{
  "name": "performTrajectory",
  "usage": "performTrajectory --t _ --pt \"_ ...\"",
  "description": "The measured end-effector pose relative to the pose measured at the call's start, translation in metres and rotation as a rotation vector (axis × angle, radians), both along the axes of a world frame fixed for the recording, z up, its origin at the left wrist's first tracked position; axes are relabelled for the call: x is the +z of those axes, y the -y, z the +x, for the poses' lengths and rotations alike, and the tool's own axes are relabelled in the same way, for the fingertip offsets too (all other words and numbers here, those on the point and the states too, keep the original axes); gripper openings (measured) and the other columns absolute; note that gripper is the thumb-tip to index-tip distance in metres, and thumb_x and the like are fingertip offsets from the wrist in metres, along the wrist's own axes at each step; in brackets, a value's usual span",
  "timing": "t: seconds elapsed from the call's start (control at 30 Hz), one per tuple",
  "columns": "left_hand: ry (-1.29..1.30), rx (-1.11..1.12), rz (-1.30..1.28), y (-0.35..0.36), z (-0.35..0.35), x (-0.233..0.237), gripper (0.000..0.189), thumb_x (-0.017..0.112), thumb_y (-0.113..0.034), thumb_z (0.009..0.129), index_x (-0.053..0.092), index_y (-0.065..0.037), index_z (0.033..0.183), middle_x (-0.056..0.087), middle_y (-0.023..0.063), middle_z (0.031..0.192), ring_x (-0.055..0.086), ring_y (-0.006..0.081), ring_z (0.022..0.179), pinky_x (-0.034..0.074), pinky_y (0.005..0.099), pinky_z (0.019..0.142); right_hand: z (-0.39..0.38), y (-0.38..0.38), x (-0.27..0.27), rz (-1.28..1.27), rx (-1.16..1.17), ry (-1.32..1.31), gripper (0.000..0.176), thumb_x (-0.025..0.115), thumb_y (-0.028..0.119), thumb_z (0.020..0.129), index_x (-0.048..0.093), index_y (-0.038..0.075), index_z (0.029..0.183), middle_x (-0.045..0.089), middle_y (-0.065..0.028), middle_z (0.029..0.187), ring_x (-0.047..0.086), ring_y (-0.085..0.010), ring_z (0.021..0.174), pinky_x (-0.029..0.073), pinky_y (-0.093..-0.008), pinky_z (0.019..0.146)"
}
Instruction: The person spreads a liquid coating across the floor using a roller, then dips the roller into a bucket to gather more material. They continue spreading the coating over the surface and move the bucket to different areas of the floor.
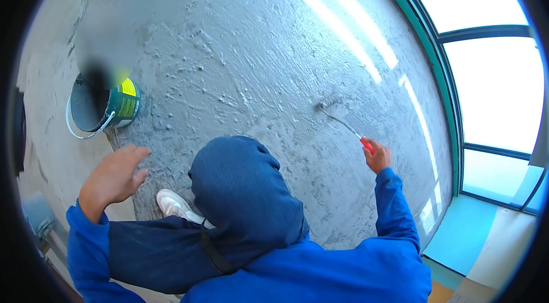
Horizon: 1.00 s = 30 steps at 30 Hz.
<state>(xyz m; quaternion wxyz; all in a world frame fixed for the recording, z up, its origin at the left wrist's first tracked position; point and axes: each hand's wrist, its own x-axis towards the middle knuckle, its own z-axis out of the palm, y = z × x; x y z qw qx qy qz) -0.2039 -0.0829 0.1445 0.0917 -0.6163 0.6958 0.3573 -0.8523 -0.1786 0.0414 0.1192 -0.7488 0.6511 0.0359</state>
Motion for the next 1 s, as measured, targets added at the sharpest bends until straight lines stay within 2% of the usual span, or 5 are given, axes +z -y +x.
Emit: performTrajectory --t 0.13,0.27,0.7,0.9,1.0 --pt "-0.002 -0.007 -0.015 0.000 0.003 0.001 0.037 0.064 -0.014 0.083 0.055 -0.005 0.118 0.057 0.0174 0.100 0.057 0.0364 0.093 0.047 0.0436 0.080 0.008 -0.029 -0.010 -0.050 0.006 0.024 0.031 0.068 0.018 0.081 0.067 0.013 0.112 0.069 -0.0131 0.100 0.067 -0.0321 0.091 0.053 -0.0378 0.079" --pt "-0.016 -0.020 -0.029 -0.002 0.006 -0.001 0.037 0.064 -0.015 0.083 0.055 -0.006 0.117 0.058 0.0159 0.100 0.058 0.0356 0.092 0.047 0.0432 0.080 0.045 0.002 -0.035 -0.106 0.033 0.063 0.031 0.068 0.019 0.081 0.066 0.018 0.112 0.069 -0.0101 0.101 0.066 -0.0311 0.090 0.052 -0.0392 0.078" --pt "-0.012 -0.019 -0.039 -0.008 0.024 -0.002 0.037 0.063 -0.019 0.084 0.055 -0.005 0.117 0.059 0.0156 0.099 0.060 0.0323 0.092 0.048 0.0428 0.079 0.278 0.238 -0.070 -0.215 0.304 0.103 0.030 0.065 0.031 0.081 0.065 0.024 0.111 0.069 -0.0159 0.084 0.066 -0.0388 0.079 0.052 -0.0472 0.072" --pt "-0.051 0.004 0.007 -0.002 0.039 -0.015 0.036 0.063 -0.019 0.083 0.055 -0.006 0.116 0.058 0.0140 0.098 0.060 0.0307 0.093 0.047 0.0427 0.080 0.401 0.349 -0.072 -0.225 0.393 0.049 0.031 0.066 0.032 0.079 0.066 0.028 0.109 0.070 -0.0150 0.092 0.066 -0.0353 0.090 0.052 -0.0447 0.078" --pt "-0.066 0.032 0.021 -0.002 0.047 -0.023 0.036 0.063 -0.019 0.083 0.055 -0.007 0.116 0.058 0.0131 0.098 0.059 0.0307 0.094 0.047 0.0426 0.081 0.454 0.379 -0.043 -0.243 0.437 -0.028 0.031 0.065 0.032 0.078 0.067 0.029 0.108 0.069 -0.0144 0.098 0.066 -0.0347 0.092 0.052 -0.0445 0.080"
